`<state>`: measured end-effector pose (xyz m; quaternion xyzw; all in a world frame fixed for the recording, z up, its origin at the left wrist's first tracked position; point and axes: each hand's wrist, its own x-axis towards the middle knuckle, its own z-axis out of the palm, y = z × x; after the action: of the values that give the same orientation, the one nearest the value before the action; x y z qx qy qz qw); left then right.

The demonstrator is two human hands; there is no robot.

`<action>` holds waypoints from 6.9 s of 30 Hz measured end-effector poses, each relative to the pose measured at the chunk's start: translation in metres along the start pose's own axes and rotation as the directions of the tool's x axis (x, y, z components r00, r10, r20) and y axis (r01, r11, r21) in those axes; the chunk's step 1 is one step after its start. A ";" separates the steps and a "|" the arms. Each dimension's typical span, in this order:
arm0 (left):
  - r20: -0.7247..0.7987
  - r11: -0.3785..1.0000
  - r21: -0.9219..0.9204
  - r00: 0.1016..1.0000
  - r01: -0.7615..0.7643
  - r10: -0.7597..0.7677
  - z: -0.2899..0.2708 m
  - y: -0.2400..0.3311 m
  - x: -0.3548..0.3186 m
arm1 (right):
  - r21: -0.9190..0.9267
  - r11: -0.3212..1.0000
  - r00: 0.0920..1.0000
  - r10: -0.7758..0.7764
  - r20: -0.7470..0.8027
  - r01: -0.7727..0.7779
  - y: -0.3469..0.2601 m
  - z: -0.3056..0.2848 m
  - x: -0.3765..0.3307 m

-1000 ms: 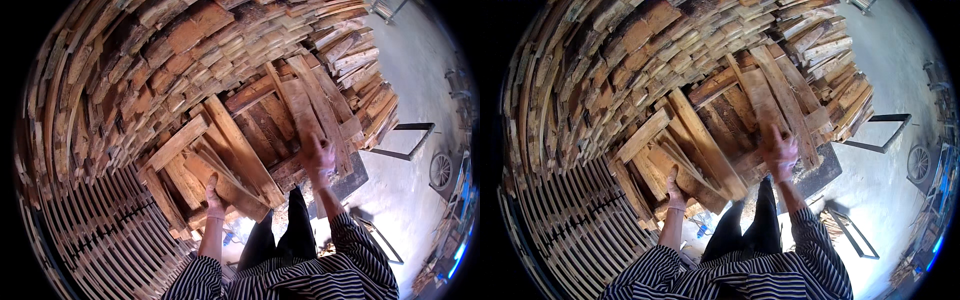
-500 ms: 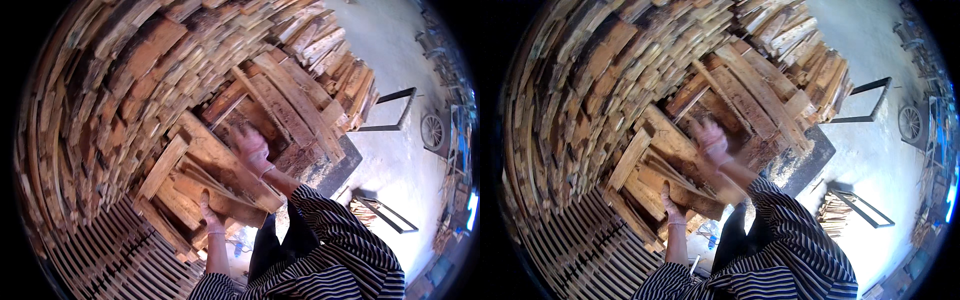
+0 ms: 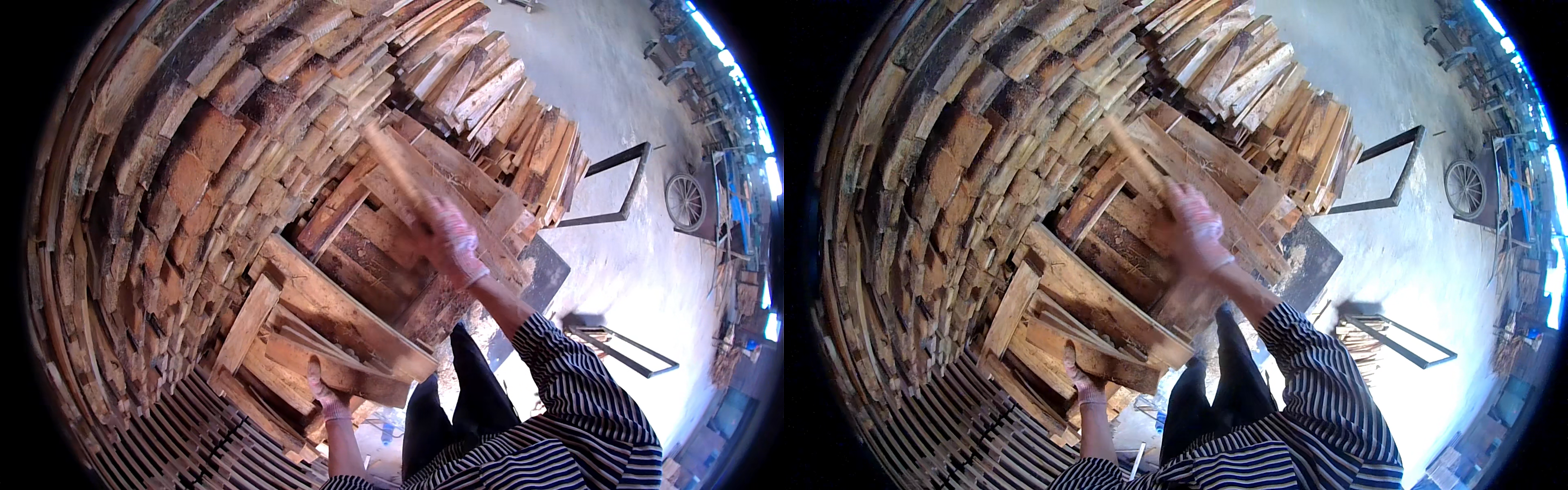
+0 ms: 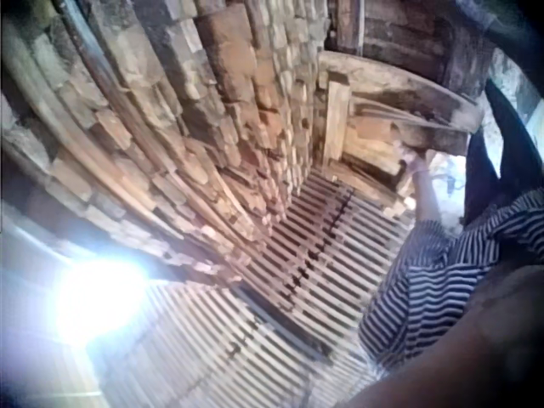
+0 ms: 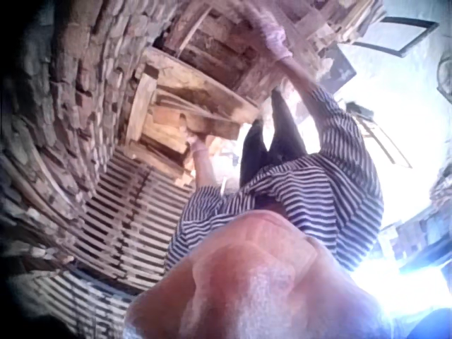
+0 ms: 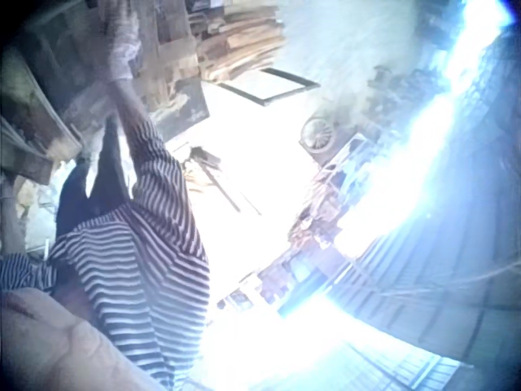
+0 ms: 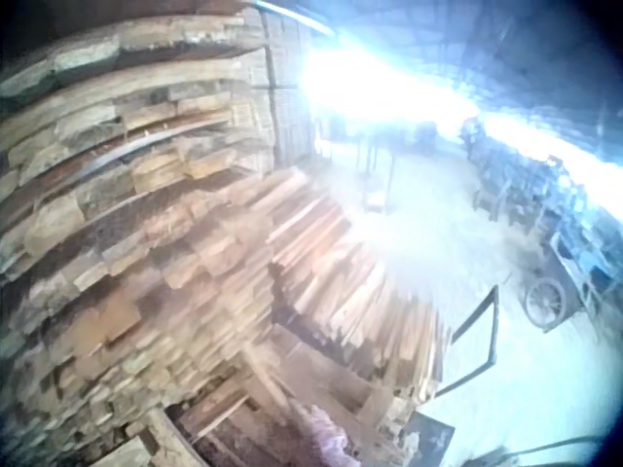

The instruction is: The person lifts bundles of wooden planks from a large pile and places them onto a metal rack. The person repeatedly picks up wood, moves it, and stacks it on the rack, wearing gloves for protection.

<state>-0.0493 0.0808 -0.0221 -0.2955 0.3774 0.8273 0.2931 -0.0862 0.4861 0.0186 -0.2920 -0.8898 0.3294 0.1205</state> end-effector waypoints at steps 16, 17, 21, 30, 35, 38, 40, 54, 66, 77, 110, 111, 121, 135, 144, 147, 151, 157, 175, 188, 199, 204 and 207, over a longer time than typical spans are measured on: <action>-0.202 0.992 0.053 0.972 -0.116 0.124 -0.002 -0.007 0.011 | -0.021 1.000 0.953 0.018 0.302 -0.012 0.106 0.001 0.078; -0.133 0.990 0.060 0.982 -0.126 0.133 -0.006 -0.008 0.018 | -0.088 0.994 0.936 0.097 0.339 -0.071 0.111 -0.003 0.080; -0.053 0.996 -0.055 0.996 -0.076 0.073 -0.013 0.002 0.005 | -0.199 0.976 0.894 0.169 0.414 -0.093 0.055 -0.023 0.060; -0.024 0.992 -0.122 1.000 -0.010 0.007 0.002 0.002 0.003 | -0.112 0.985 0.794 -0.037 0.607 0.131 -0.052 0.087 -0.034; -0.097 0.994 -0.077 0.993 -0.075 0.067 -0.001 -0.003 0.006 | 0.010 0.989 0.757 -0.122 0.641 0.151 -0.076 0.137 -0.049; -0.090 0.992 -0.095 0.993 -0.082 0.073 -0.001 -0.007 -0.006 | -0.038 0.966 0.782 -0.183 0.596 0.255 -0.069 0.147 -0.059; -0.042 0.994 -0.047 0.995 -0.098 0.096 -0.003 -0.005 -0.005 | -0.040 0.974 0.780 -0.152 0.607 0.221 -0.066 0.146 -0.064; -0.026 0.936 0.324 0.988 -0.138 0.155 0.007 0.086 -0.096 | 0.087 0.994 0.955 -0.088 0.285 0.066 -0.028 0.021 -0.241; -0.269 0.343 0.937 0.749 0.059 0.605 -0.107 0.170 -0.009 | -0.188 0.473 0.452 0.880 0.146 -0.861 0.102 -0.167 -0.440; 0.332 0.316 0.774 0.777 -0.549 0.536 0.149 -0.059 -0.047 | 0.048 0.087 0.099 0.905 0.415 -0.995 0.242 -0.187 -0.402; -0.108 0.350 0.868 0.822 0.352 -0.559 0.445 -0.674 0.530 | 0.071 0.331 0.330 0.944 -0.016 -0.941 0.712 -0.067 0.259; -0.121 0.334 0.836 0.741 0.434 -0.660 0.450 -0.665 0.525 | 0.108 0.328 0.336 0.939 0.072 -0.939 0.711 -0.074 0.261; -0.005 -0.223 0.943 0.658 -0.249 -0.753 0.565 -0.657 0.429 | 0.857 -0.225 0.546 0.689 0.477 -0.464 0.764 -0.114 0.210; 0.072 0.241 0.961 0.717 0.137 -0.693 0.540 -0.652 0.366 | 0.873 -0.150 0.664 0.593 0.456 -0.465 0.734 -0.157 0.141; 0.079 0.307 0.948 0.880 0.078 -0.468 0.564 -0.517 0.167 | 0.836 -0.121 0.641 0.586 0.496 -0.536 0.563 -0.203 0.069; 0.168 0.444 0.891 0.840 0.094 -0.515 0.546 -0.465 0.136 | 0.750 -0.091 0.699 0.304 0.648 -0.656 0.540 -0.228 0.052; 0.289 0.860 0.498 0.915 0.109 -0.283 0.530 -0.439 0.158 | 0.624 0.260 0.661 0.083 0.746 -0.737 0.423 -0.280 0.083; -0.066 0.827 0.542 0.989 0.145 -0.130 0.569 -0.350 0.070 | 0.518 0.814 0.761 -0.155 0.631 -0.264 0.295 -0.318 0.102; -0.035 0.932 -0.184 0.950 -0.311 0.310 0.163 -0.204 -0.002 | 0.486 0.872 0.688 -0.390 0.612 0.061 0.058 -0.163 -0.091; 0.120 0.931 -0.329 0.971 -0.157 0.206 -0.003 -0.120 -0.019 | -0.066 0.952 0.864 -0.241 0.442 0.300 0.012 0.081 -0.067; 0.175 0.963 -0.232 0.968 -0.135 0.178 -0.010 -0.116 -0.022 | -0.498 0.851 0.956 -0.015 0.294 0.167 0.053 0.033 -0.010; 0.160 0.948 -0.296 0.971 -0.122 0.175 -0.004 -0.113 -0.028 | -0.374 0.918 0.935 0.010 0.355 0.132 0.042 0.012 -0.054; 0.125 0.944 -0.314 0.981 -0.102 0.147 -0.006 -0.117 -0.022 | -0.334 0.890 0.831 -0.082 0.550 0.309 0.021 0.030 -0.103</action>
<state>0.0494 0.1343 -0.0624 -0.2514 0.2398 0.9121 0.2177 -0.0066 0.4217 -0.0196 -0.1153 -0.9630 0.1877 -0.1554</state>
